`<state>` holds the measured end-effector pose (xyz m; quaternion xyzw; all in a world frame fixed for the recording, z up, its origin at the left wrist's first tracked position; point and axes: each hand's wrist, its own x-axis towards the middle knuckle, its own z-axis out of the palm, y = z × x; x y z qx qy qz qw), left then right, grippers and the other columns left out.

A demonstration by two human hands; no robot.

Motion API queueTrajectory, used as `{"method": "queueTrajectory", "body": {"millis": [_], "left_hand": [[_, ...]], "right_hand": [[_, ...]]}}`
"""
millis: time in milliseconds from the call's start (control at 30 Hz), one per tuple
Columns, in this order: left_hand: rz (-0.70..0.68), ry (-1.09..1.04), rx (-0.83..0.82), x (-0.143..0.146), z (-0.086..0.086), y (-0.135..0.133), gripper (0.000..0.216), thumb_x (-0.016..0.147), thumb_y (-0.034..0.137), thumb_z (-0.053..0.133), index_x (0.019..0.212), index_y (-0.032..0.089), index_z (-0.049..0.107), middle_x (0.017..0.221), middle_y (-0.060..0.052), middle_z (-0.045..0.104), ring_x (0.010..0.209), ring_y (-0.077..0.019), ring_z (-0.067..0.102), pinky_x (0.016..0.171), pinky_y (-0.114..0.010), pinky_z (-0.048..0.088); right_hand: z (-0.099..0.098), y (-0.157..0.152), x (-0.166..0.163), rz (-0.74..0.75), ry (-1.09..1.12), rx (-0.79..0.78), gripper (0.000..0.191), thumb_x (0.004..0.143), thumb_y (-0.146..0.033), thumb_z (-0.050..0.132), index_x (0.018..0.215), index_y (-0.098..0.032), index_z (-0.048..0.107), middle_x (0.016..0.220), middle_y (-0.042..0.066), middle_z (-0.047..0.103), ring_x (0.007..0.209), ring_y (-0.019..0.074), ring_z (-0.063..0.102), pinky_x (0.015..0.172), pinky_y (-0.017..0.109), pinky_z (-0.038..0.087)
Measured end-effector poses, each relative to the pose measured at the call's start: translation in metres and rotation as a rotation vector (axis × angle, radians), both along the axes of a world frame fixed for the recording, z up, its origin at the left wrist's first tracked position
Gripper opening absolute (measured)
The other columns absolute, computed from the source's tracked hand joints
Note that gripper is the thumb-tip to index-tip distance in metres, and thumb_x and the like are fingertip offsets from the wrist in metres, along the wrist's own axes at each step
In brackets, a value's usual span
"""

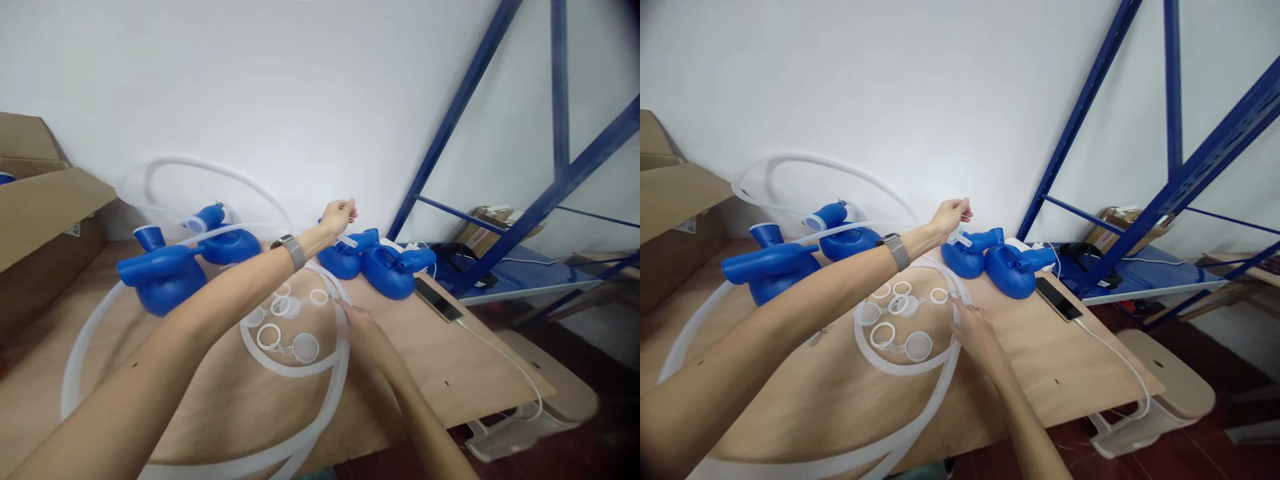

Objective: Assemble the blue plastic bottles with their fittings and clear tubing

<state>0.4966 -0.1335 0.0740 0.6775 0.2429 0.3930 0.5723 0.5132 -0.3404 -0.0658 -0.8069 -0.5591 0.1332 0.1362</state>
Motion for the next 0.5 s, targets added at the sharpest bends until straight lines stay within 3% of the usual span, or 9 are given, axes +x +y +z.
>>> {"method": "queueTrajectory", "body": {"millis": [133,233,300,367,433,500], "left_hand": [[-0.003,0.077,0.115,0.033,0.024,-0.034,0.035,0.111,0.035,0.053,0.082,0.017,0.061,0.092,-0.010,0.075,0.090,-0.0202,0.071,0.094,-0.037,0.054],[0.157,0.099,0.660,0.049,0.057,-0.054,0.034,0.115,0.035,0.042,0.102,0.019,0.068,0.104,-0.010,0.076,0.108,-0.0250,0.071,0.108,-0.050,0.047],[0.230,0.036,1.036,0.054,0.082,-0.060,0.044,0.116,0.032,0.028,0.121,0.018,0.068,0.118,-0.011,0.072,0.129,-0.0269,0.065,0.112,-0.049,0.042],[0.192,0.022,1.258,0.055,0.105,-0.057,0.065,0.112,0.028,0.006,0.126,0.013,0.068,0.126,-0.011,0.066,0.147,-0.0299,0.052,0.110,-0.043,0.042],[0.090,0.095,1.428,0.050,0.122,-0.045,0.083,0.102,0.024,-0.011,0.121,0.006,0.069,0.129,-0.012,0.062,0.153,-0.0348,0.044,0.102,-0.041,0.044],[0.023,0.227,1.597,0.038,0.134,-0.024,0.084,0.099,0.020,-0.013,0.121,0.003,0.067,0.130,-0.013,0.062,0.152,-0.0368,0.044,0.098,-0.042,0.046]], "right_hand": [[-0.012,0.007,0.024,-0.050,0.102,0.228,0.053,0.096,-0.019,0.049,0.147,-0.024,0.064,0.136,0.012,0.072,0.126,0.0310,0.068,0.110,0.048,0.054],[-0.027,0.016,0.036,0.004,0.183,0.406,0.050,0.097,-0.023,0.046,0.142,-0.023,0.067,0.140,0.011,0.070,0.132,0.0284,0.065,0.115,0.046,0.052],[-0.038,0.021,0.038,0.055,0.225,0.491,0.050,0.096,-0.022,0.043,0.140,-0.023,0.067,0.141,0.010,0.070,0.134,0.0262,0.064,0.117,0.044,0.051],[-0.047,0.024,0.037,0.062,0.245,0.525,0.051,0.096,-0.022,0.041,0.140,-0.024,0.068,0.139,0.011,0.070,0.130,0.0254,0.066,0.114,0.044,0.054],[-0.052,0.025,0.033,0.039,0.264,0.524,0.051,0.099,-0.025,0.040,0.143,-0.024,0.066,0.141,0.011,0.068,0.118,0.0251,0.071,0.107,0.044,0.058],[-0.054,0.025,0.030,0.009,0.289,0.510,0.050,0.103,-0.031,0.040,0.145,-0.024,0.065,0.146,0.013,0.065,0.095,0.0223,0.075,0.102,0.046,0.061]]}}
